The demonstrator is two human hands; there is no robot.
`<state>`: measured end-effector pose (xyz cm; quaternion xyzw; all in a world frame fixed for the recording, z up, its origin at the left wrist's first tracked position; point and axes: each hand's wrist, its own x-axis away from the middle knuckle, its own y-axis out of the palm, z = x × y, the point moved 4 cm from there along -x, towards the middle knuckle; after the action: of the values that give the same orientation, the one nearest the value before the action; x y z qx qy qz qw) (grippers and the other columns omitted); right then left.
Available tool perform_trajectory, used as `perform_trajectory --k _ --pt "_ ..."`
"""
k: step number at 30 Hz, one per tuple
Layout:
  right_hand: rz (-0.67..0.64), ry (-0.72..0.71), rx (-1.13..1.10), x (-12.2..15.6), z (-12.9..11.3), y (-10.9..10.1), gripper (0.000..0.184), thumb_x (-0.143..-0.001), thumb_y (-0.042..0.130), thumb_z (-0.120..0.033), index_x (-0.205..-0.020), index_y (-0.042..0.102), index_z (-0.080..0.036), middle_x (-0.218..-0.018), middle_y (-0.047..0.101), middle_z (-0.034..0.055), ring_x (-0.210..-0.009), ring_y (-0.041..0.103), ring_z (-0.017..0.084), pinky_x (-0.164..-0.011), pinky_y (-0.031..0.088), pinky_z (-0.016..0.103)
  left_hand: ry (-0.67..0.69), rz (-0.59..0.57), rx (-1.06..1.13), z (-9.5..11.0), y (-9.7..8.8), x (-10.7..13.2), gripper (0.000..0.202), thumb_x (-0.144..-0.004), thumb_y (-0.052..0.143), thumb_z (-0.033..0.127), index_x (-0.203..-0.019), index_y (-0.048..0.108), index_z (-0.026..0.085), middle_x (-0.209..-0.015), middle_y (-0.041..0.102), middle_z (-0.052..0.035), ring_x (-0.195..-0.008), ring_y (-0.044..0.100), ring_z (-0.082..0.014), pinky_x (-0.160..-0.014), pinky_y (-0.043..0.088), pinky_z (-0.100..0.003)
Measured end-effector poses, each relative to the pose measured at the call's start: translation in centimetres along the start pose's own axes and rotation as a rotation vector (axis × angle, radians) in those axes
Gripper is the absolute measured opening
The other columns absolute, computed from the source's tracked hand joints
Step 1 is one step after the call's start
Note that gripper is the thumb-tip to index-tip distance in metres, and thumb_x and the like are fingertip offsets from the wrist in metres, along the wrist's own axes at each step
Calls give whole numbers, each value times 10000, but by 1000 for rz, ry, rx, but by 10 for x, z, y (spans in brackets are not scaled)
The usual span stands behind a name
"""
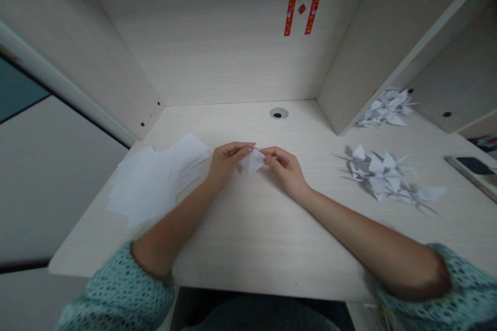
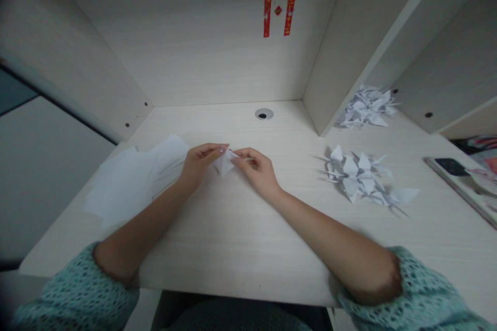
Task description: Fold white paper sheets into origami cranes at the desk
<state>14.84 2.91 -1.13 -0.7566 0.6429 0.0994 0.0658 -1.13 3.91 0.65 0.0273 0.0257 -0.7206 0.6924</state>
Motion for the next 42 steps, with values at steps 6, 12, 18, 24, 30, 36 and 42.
perform_trajectory --k 6,12,18,24,30,36,42 --pt "10 23 119 2 1 2 278 -725 708 -449 -865 702 -210 -865 717 40 -782 639 182 -751 489 320 6 -28 -15 -2 0 1 307 -701 728 409 -906 754 182 -871 751 -60 -738 657 -159 -654 473 -255" --pt "75 -2 150 3 0 1 213 -760 678 -417 -812 716 -213 -820 733 41 -737 643 181 -719 486 328 13 -20 -64 -3 -1 1 340 -728 692 440 -907 747 156 -852 748 -71 -718 648 -162 -629 460 -255" --pt "131 -29 197 1 4 -4 215 -768 668 -420 -817 719 -217 -824 726 46 -756 622 192 -721 468 336 8 -27 -133 -3 -1 0 351 -727 692 454 -898 741 150 -883 749 -83 -766 670 -180 -686 487 -268" --pt "176 -96 233 -1 5 -9 212 -821 612 -407 -890 709 -231 -878 697 46 -816 592 193 -756 440 337 13 -102 -277 -4 5 4 325 -703 711 437 -895 743 176 -845 749 -55 -764 677 -179 -703 491 -263" --pt "209 -61 183 -1 3 -9 349 -777 664 -430 -1070 674 -242 -919 685 43 -826 594 187 -751 447 328 -75 -130 -167 -11 8 3 349 -686 719 454 -864 733 153 -733 723 -45 -663 639 -147 -647 471 -246" --pt "204 70 149 -3 10 -10 321 -735 681 -495 -872 717 -207 -880 708 59 -752 596 189 -694 460 327 -135 -84 -70 -12 8 2 363 -680 723 460 -889 732 163 -816 729 -61 -684 615 -128 -656 464 -237" --pt "250 22 143 -3 12 -12 303 -720 693 -505 -801 720 -214 -775 691 49 -668 552 172 -605 436 304 -92 -221 -202 -10 15 7 369 -710 671 509 -825 724 162 -710 685 -26 -609 564 -120 -574 405 -228"
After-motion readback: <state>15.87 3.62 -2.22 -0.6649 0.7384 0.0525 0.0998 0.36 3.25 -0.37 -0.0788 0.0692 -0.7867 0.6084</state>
